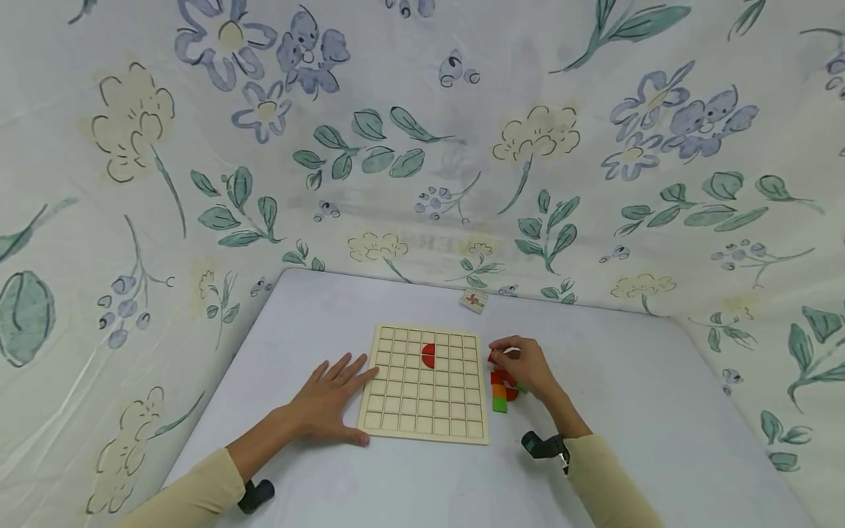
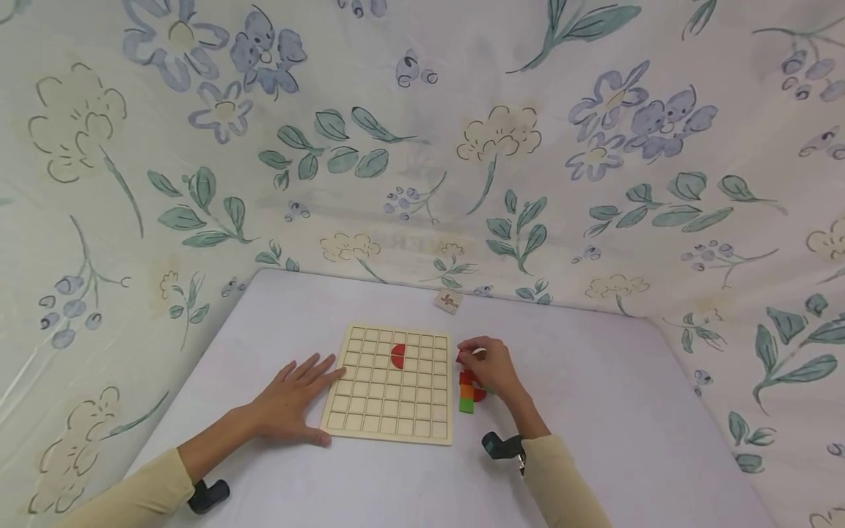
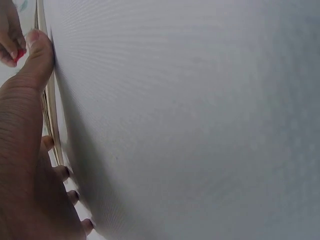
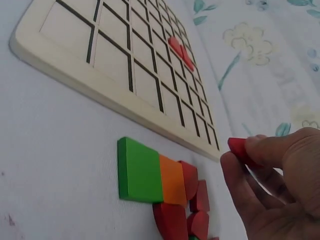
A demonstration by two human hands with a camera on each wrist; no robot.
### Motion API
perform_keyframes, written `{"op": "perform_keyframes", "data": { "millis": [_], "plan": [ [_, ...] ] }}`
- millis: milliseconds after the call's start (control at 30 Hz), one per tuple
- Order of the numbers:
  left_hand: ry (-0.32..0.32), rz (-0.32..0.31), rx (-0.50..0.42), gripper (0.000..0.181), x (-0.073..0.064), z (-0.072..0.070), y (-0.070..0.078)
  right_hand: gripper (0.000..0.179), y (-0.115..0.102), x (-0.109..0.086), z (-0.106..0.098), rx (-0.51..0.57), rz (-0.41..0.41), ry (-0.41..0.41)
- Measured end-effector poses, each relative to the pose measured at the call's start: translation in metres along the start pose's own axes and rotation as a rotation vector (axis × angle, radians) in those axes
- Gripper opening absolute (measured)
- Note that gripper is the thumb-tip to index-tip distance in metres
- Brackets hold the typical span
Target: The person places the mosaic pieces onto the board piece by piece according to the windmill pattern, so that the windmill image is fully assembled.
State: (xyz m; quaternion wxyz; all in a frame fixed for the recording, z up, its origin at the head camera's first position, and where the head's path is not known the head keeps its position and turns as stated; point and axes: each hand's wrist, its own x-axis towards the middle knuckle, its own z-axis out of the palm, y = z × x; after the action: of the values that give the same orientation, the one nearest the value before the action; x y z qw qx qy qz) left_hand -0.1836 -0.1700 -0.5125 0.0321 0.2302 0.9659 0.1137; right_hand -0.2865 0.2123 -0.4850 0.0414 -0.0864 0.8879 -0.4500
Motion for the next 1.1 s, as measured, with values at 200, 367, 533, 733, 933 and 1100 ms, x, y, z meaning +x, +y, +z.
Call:
{"op": "perform_keyframes", "data": {
  "millis": [200, 367, 533, 733, 933, 1100],
  "plan": [
    [0.012, 0.001, 0.000, 0.118, -0.001, 0.000, 0.000, 0.026, -0.007, 0.000, 0.006, -0.012, -0.024, -0.030],
    [0.018, 0.001, 0.004, 0.118, -0.002, 0.000, 0.000, 0.021, -0.006, 0.001, 0.012, 0.000, -0.030, -0.047],
    [0.009, -0.011, 0.009, 0.118, -0.001, 0.002, 0.000, 0.019, -0.007, 0.001, 0.017, -0.010, -0.050, -0.039],
    [-0.004, -0.021, -0.004, 0.119, -0.002, 0.005, 0.000, 0.022, -0.009, 0.001, 0.022, 0.013, -0.077, -0.042],
    [0.001, -0.017, 0.006, 0.118, -0.002, 0.006, 0.000, 0.019, -0.010, 0.003, 0.030, 0.012, -0.086, -0.021],
    [0.027, 0.000, 0.000, 0.117, -0.002, 0.005, 0.000, 0.013, -0.013, 0.004, 0.036, -0.003, -0.074, -0.009]
  ]
}}
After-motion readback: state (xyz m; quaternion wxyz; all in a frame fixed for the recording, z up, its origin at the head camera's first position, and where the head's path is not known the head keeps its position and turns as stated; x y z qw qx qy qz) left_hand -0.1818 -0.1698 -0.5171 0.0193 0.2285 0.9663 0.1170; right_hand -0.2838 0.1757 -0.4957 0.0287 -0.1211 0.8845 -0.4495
